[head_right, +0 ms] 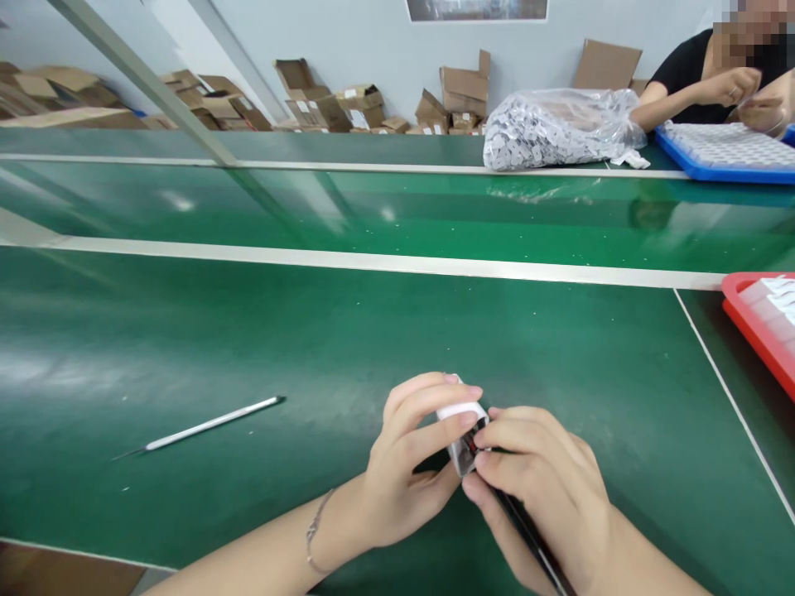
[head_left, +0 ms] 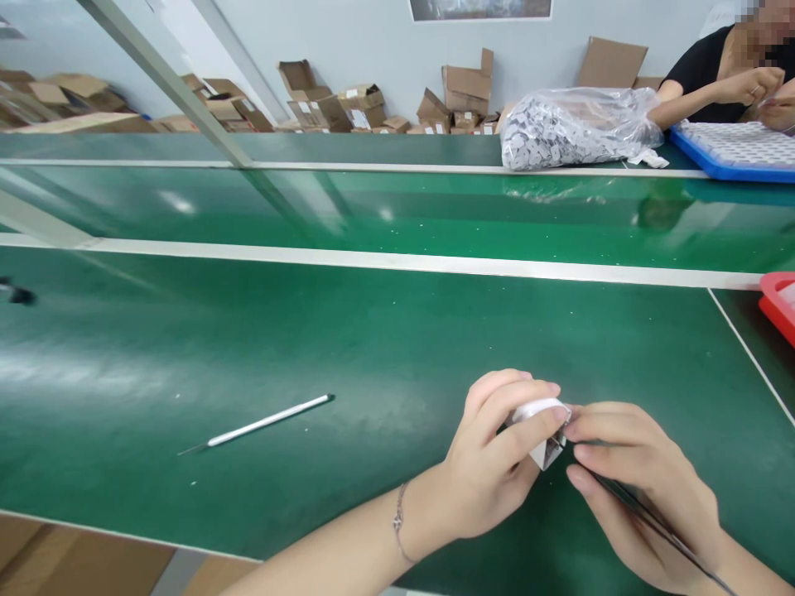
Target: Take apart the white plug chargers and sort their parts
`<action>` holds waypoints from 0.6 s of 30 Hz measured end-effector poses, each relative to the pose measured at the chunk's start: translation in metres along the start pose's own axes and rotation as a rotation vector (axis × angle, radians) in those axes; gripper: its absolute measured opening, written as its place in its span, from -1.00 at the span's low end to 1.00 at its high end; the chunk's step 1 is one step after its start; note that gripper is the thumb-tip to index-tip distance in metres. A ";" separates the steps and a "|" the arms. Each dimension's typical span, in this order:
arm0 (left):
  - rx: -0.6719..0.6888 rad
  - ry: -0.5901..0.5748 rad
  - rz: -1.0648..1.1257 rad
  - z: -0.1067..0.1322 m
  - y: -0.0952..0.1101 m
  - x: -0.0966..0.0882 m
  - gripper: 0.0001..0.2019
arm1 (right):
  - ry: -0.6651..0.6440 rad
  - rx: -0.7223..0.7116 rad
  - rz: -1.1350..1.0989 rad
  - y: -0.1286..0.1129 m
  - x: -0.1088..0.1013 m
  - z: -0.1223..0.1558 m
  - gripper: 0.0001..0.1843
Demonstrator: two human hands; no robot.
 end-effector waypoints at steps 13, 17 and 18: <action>-0.391 0.116 0.374 0.007 -0.045 0.006 -0.49 | 0.139 0.186 0.165 0.041 -0.009 0.014 -0.80; -0.657 0.211 0.456 0.020 -0.071 0.008 -0.51 | -0.150 0.208 0.471 0.085 0.019 0.022 -0.73; -0.712 0.234 0.493 0.024 -0.077 0.009 -0.50 | -0.226 0.197 0.549 0.095 0.025 0.025 -0.69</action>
Point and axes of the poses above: each hand's wrist, its own z-axis away from the middle knuckle, its own x-axis out of the palm, y = z × x, the point moved 9 cm from there along -z, towards the middle knuckle, and after that the axes turned 9 degrees about -y, right-handed, at the moved point
